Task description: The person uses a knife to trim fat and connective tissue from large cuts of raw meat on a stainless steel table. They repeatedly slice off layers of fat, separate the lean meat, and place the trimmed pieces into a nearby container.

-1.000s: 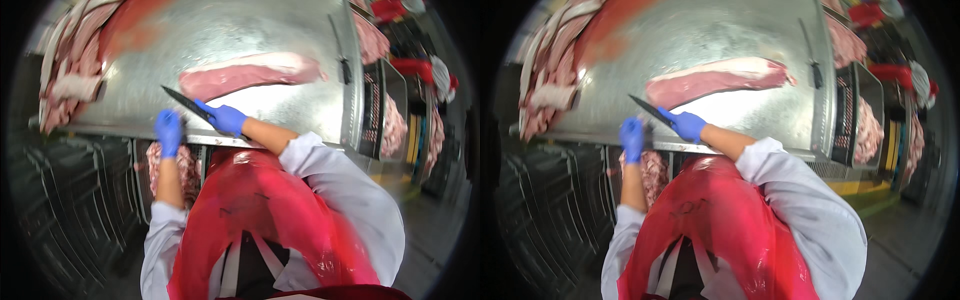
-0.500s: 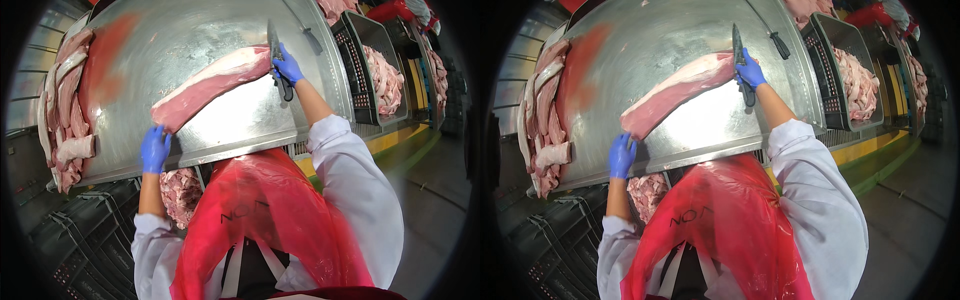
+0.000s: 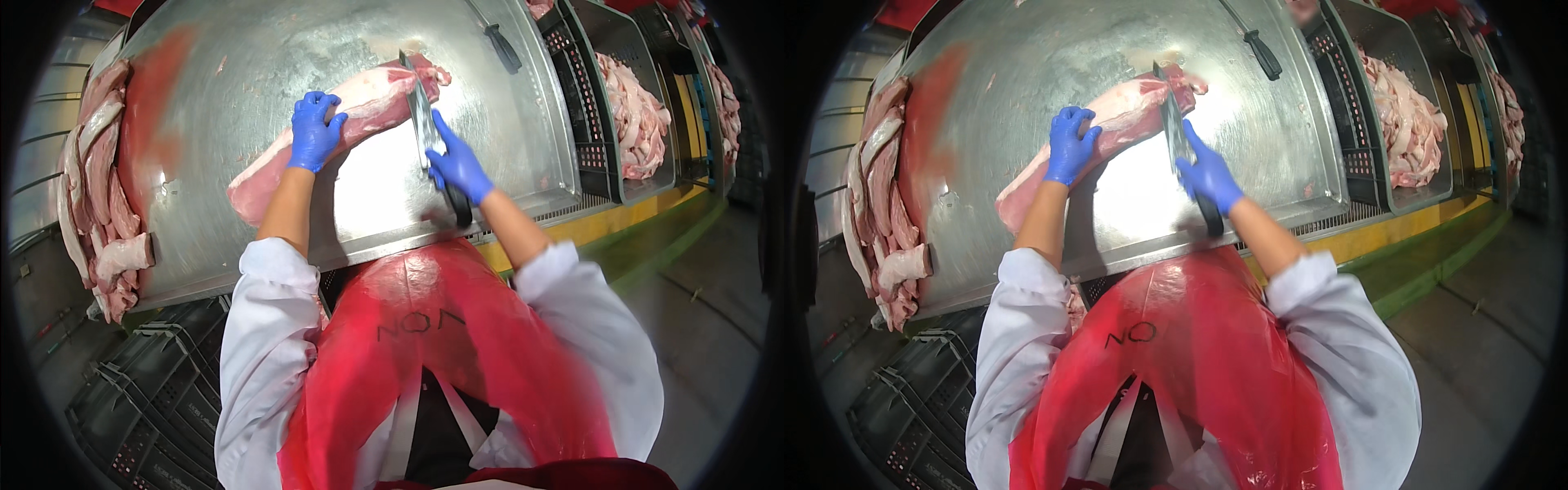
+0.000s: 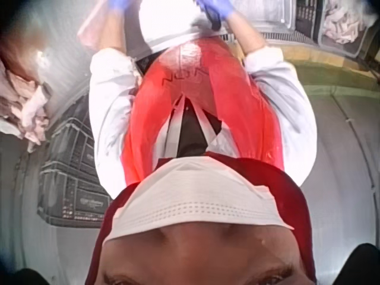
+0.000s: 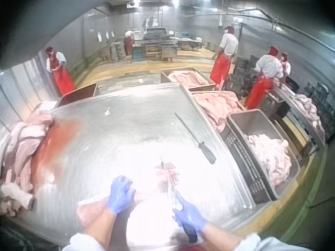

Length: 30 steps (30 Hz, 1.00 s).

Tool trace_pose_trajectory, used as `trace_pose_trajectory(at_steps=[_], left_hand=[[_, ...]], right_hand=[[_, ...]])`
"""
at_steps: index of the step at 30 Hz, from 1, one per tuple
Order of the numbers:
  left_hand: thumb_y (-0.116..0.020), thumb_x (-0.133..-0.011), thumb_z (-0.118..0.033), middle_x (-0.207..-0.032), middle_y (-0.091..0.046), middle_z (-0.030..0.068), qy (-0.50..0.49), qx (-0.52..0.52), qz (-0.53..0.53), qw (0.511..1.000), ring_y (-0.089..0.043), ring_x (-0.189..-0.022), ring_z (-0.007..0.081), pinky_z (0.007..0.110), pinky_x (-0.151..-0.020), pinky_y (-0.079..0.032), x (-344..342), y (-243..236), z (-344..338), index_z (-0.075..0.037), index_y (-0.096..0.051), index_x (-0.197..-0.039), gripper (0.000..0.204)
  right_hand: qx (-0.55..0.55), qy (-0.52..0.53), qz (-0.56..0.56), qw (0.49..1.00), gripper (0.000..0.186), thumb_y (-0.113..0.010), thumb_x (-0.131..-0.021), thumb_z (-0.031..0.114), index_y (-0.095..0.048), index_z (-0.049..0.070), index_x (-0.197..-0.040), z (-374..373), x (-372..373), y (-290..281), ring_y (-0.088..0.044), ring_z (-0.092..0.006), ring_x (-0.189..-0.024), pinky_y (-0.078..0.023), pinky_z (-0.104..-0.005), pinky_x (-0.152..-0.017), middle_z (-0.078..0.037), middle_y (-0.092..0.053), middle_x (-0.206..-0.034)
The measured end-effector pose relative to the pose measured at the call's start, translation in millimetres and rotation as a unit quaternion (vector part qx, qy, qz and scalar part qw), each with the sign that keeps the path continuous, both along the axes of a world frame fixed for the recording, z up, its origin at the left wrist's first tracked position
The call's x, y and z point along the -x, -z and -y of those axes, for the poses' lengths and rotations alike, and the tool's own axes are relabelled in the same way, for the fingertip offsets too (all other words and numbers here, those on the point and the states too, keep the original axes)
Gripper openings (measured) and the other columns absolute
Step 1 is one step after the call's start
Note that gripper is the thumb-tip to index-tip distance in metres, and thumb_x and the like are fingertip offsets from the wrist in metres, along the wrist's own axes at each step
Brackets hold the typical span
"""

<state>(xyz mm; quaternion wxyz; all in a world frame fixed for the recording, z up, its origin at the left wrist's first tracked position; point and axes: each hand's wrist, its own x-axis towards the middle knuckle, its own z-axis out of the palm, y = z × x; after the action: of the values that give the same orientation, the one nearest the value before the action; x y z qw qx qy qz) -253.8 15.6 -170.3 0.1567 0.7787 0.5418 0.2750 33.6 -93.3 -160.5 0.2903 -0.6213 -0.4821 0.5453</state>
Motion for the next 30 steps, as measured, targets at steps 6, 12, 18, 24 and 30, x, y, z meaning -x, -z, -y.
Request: trace_pose_trajectory(at_steps=[6, 12, 18, 24, 30], left_hand=[[-0.078, -0.079, -0.015, -0.113, -0.061, 0.0139, 0.002, -0.001, 0.015, 1.0, -0.056, -0.106, 0.0371, 0.046, -0.094, -0.047, -6.3, 4.9, -3.6, -0.013, -0.069, -0.108, 0.031], [-0.078, -0.079, -0.016, -0.111, -0.061, 0.0139, -0.011, -0.019, 0.018, 1.0, -0.057, -0.103, 0.037, 0.046, -0.091, -0.048, 1.5, 6.3, -1.9, -0.014, -0.07, -0.107, 0.029], [-0.077, -0.08, -0.015, -0.109, -0.061, 0.0155, -0.044, -0.039, 0.024, 0.998, -0.057, -0.103, 0.0367, 0.046, -0.091, -0.048, 0.6, 15.2, -11.0, -0.012, -0.071, -0.104, 0.025], [-0.075, -0.08, -0.025, -0.094, -0.065, 0.0171, -0.032, -0.016, -0.04, 0.999, -0.061, -0.094, 0.0391, 0.048, -0.086, -0.052, -47.2, -22.9, -24.6, -0.005, -0.071, -0.088, 0.022], [-0.07, -0.082, -0.03, -0.103, -0.07, 0.0253, -0.07, 0.158, -0.227, 0.959, -0.068, -0.1, 0.0418, 0.046, -0.086, -0.054, -145.8, -59.7, -59.6, 0.0, -0.073, -0.095, 0.033]], right_hand=[[0.011, -0.006, -0.004, 1.0, 0.078, -0.059, -0.095, 0.013, -0.022, 0.03, -0.162, -70.4, 2.3, -12.9, -0.063, -0.0159, -0.06, -0.056, -0.0333, -0.059, -0.01, -0.066, -0.078], [0.001, -0.055, 0.01, 0.998, 0.081, -0.061, -0.094, 0.012, -0.021, 0.029, -0.162, -19.7, 2.6, -14.7, -0.064, -0.0157, -0.057, -0.056, -0.033, -0.06, -0.01, -0.068, -0.074], [-0.054, -0.11, -0.005, 0.992, 0.08, -0.057, -0.096, 0.015, -0.016, 0.027, -0.163, 26.9, 2.1, 9.1, -0.067, -0.0196, -0.064, -0.057, -0.0357, -0.067, -0.013, -0.069, -0.075], [0.017, -0.066, 0.049, 0.997, 0.078, -0.057, -0.093, 0.009, -0.024, 0.027, -0.162, 85.0, -86.4, -20.1, -0.064, -0.0136, -0.063, -0.056, -0.0322, -0.063, -0.01, -0.066, -0.073], [-0.041, 0.096, -0.08, 0.991, 0.078, -0.056, -0.097, 0.005, -0.019, 0.027, -0.163, 1.7, -93.3, -22.1, -0.056, -0.0088, -0.057, -0.051, -0.0262, -0.052, -0.005, -0.062, -0.075]])
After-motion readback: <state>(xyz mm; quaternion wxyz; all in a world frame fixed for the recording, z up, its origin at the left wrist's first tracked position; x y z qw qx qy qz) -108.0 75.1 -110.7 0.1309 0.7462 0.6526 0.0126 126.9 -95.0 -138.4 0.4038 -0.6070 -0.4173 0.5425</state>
